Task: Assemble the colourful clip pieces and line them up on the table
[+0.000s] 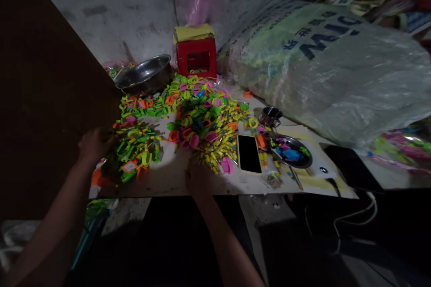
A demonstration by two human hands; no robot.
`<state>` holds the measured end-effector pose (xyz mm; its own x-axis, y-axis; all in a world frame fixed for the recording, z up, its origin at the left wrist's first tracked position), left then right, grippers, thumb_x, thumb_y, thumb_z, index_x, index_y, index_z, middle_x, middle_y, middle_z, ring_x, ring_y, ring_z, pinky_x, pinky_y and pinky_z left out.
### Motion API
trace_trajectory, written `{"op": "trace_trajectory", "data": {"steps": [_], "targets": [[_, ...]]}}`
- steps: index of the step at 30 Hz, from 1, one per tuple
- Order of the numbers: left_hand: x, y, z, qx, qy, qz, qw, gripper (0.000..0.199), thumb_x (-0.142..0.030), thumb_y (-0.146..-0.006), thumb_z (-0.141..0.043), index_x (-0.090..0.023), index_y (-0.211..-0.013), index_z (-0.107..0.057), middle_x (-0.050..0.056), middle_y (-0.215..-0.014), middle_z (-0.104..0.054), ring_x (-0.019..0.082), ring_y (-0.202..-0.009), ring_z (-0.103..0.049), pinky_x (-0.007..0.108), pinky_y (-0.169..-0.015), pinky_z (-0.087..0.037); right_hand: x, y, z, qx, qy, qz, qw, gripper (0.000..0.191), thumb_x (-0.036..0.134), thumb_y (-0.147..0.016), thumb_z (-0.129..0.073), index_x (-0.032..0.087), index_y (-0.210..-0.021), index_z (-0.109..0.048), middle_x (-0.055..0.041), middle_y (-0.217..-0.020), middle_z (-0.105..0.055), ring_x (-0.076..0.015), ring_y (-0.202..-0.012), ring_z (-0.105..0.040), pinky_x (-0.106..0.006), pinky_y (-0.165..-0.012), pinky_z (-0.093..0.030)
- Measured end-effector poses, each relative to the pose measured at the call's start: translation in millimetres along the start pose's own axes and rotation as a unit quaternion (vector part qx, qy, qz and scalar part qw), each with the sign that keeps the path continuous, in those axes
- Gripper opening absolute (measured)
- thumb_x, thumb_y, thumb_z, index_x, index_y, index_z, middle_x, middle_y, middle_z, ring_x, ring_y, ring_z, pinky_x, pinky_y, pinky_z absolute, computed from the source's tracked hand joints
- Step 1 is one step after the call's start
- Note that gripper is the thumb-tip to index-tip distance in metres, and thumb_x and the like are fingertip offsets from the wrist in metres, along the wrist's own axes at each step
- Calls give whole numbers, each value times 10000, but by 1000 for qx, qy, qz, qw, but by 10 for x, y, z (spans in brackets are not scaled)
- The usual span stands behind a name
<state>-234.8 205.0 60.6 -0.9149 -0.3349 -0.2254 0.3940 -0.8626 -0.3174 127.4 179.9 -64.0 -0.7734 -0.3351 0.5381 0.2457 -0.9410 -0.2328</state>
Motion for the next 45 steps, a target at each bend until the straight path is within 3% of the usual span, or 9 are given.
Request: {"op": "trace_trajectory", "data": {"steps": [4,8,12,17,23,31,36,41,45], "targets": [[-578,190,-11,-60,-4,-82,995,494,-433,-895,-468,-155,-1300,-522,152,-1346,-500,337,-1246,-422,474,-1041,-331,-61,66,21,-58,-125,10,990,357,197,-900,-418,144,-1232,-539,-132,-996,-674,-237,-913,-631,-382,-814,-503],[-1413,330,-662,88,8,-174,981,392,-341,-918,-432,-161,-1227,-590,110,-1321,-542,266,-1240,-441,379,-1070,-311,-49,124,-9,-79,-182,16,980,256,238,-901,-427,165,-1082,-593,-121,-985,-667,-226,-913,-635,-367,-802,-520],[-1830,301,-1166,140,-1,-159,977,396,-405,-902,-455,-124,-1093,-657,178,-1166,-623,339,-1136,-521,435,-940,-402,-9,167,-24,-58,-211,5,976,180,212,-889,-456,186,-1018,-580,-84,-929,-661,-202,-873,-636,-325,-758,-516],[-1837,145,-1308,158,23,-114,981,395,-399,-867,-501,-60,-946,-687,264,-1085,-638,398,-1129,-530,494,-916,-400,-10,201,48,-78,-245,12,966,163,225,-908,-427,183,-1017,-539,-91,-932,-647,-198,-866,-630,-318,-751,-511],[-1833,194,-961,148,153,-153,965,224,-239,-805,-566,-130,-955,-693,141,-1132,-664,253,-1129,-555,358,-1030,-366,-152,158,27,-99,-290,-23,952,268,295,-950,-350,164,-1132,-497,-123,-1032,-634,-205,-938,-628,-344,-827,-511],[-1941,1144,-699,243,375,-166,879,234,-380,-777,-614,-155,-833,-642,89,-1098,-690,200,-992,-648,303,-855,-507,-7,244,477,-142,-355,-29,924,398,414,-968,-374,190,-1287,-459,-97,-1178,-595,-194,-1024,-587,-302,-840,-496],[-1960,1720,-661,341,544,-63,764,357,-397,-778,-671,-159,-1040,-631,99,-1142,-672,213,-1036,-633,304,-879,-492,214,308,672,-96,-360,10,928,347,408,-970,-397,201,-1207,-544,-78,-1114,-625,-176,-950,-593,-280,-782,-485],[-1952,2024,-586,368,619,29,693,418,-449,-855,-595,-195,-1181,-531,79,-1206,-622,215,-1110,-597,319,-938,-482,400,451,726,-58,-356,59,931,301,385,-972,-410,215,-1167,-565,-77,-1076,-639,-186,-964,-604,-291,-798,-484],[-1931,2074,-492,345,596,8,725,386,-465,-840,-616,-181,-1096,-563,72,-1121,-647,186,-990,-641,282,-853,-523,525,575,753,-31,-359,82,929,320,385,-980,-396,217,-1227,-511,-87,-1135,-625,-198,-1034,-597,-312,-852,-480]]}}
Point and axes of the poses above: each hand's wrist, its own y-axis away from the middle knuckle, its own z-axis out of the back of the hand, x = y × z, the point moved 10 cm from there along -y, towards the middle knuckle
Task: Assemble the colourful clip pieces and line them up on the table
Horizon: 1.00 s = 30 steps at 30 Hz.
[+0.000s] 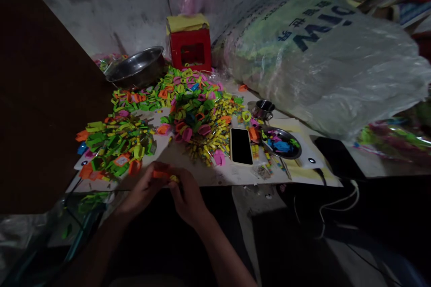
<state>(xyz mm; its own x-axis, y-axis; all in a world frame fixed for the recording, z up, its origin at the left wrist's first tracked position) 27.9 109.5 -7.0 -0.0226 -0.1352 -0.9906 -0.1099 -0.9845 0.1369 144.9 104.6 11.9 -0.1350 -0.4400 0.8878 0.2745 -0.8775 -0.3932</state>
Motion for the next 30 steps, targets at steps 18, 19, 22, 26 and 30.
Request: {"op": "trace_trajectory", "data": {"steps": [18,19,22,26,30], "targets": [[-673,206,94,-94,-223,-239,940,71,-193,-814,-675,-203,-873,-713,61,-1044,-699,133,-1009,-650,221,-879,-522,174,23,283,-123,112,13,986,132,199,-910,-507,204,-1024,-574,-30,-912,-663,-145,-820,-632,-238,-716,-488],[-679,212,81,-92,-225,-241,940,41,-189,-811,-678,-199,-840,-705,59,-1032,-701,134,-1006,-651,225,-883,-520,180,23,277,-121,114,13,986,130,193,-907,-508,204,-1019,-573,-27,-905,-664,-142,-808,-634,-231,-702,-488],[-673,224,63,-89,-216,-240,942,51,-188,-804,-686,-198,-755,-675,45,-1017,-703,131,-1008,-651,211,-859,-524,192,14,259,-107,126,11,986,130,189,-906,-502,206,-1013,-573,-19,-875,-666,-139,-767,-633,-223,-659,-477],[-637,236,89,-96,-220,-230,943,51,-178,-806,-674,-211,-769,-683,30,-1028,-698,116,-994,-653,183,-822,-527,274,-10,214,-68,206,34,976,132,188,-917,-474,193,-994,-580,-39,-863,-676,-172,-781,-626,-265,-685,-451],[-548,221,149,-114,-239,-205,942,81,-234,-805,-671,-218,-861,-727,45,-1004,-714,141,-970,-665,217,-838,-536,321,-27,82,-4,347,41,937,241,156,-940,-422,163,-1128,-572,-59,-856,-692,-192,-722,-615,-305,-683,-398]]}}
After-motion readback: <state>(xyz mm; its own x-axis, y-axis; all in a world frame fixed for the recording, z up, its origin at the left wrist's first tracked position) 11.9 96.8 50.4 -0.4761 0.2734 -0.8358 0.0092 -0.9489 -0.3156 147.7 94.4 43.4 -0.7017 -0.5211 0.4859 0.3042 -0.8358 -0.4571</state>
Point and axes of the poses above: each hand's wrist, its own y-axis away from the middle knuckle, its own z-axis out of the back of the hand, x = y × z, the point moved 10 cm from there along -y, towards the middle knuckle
